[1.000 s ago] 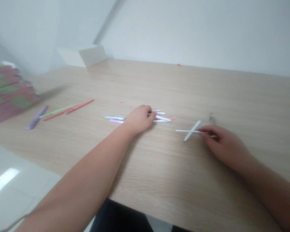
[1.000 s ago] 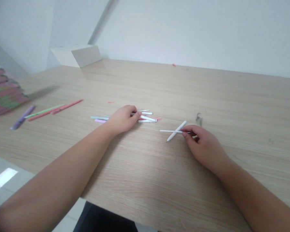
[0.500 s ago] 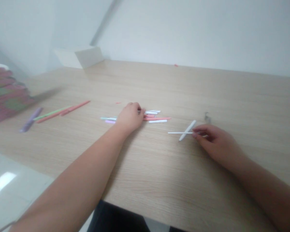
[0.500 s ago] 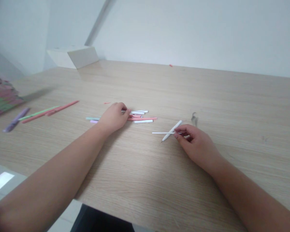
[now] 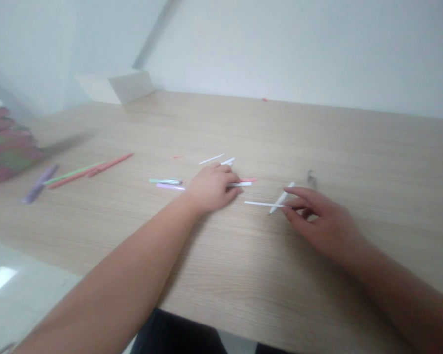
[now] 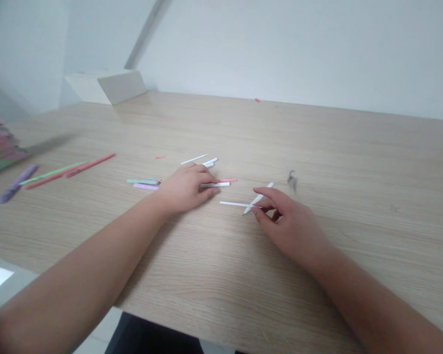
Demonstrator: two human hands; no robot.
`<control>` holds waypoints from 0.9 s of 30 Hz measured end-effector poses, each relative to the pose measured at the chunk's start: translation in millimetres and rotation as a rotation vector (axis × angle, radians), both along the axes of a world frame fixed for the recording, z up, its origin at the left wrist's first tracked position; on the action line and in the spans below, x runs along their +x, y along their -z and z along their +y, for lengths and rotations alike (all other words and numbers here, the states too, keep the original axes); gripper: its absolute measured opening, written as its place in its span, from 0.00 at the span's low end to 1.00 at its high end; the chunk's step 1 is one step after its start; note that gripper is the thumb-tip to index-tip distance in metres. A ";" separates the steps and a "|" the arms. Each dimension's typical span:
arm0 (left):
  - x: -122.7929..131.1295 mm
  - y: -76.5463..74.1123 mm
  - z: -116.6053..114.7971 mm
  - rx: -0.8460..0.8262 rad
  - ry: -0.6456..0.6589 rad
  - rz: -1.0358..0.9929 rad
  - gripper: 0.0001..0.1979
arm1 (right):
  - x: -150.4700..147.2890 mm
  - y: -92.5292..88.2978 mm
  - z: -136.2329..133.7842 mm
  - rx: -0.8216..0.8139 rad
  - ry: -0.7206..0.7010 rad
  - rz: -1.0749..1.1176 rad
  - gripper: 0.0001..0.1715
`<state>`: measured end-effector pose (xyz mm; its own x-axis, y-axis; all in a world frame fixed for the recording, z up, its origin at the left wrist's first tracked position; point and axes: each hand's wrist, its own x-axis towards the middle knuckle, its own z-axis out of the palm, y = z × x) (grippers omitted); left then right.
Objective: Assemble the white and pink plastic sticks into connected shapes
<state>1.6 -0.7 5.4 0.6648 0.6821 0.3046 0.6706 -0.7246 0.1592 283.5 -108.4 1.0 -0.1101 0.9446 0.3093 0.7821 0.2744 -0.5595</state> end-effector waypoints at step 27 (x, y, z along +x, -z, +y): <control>-0.3 7.1 2.2 -0.155 0.095 -0.181 0.13 | 1.4 -10.3 -0.7 0.133 0.216 0.078 0.13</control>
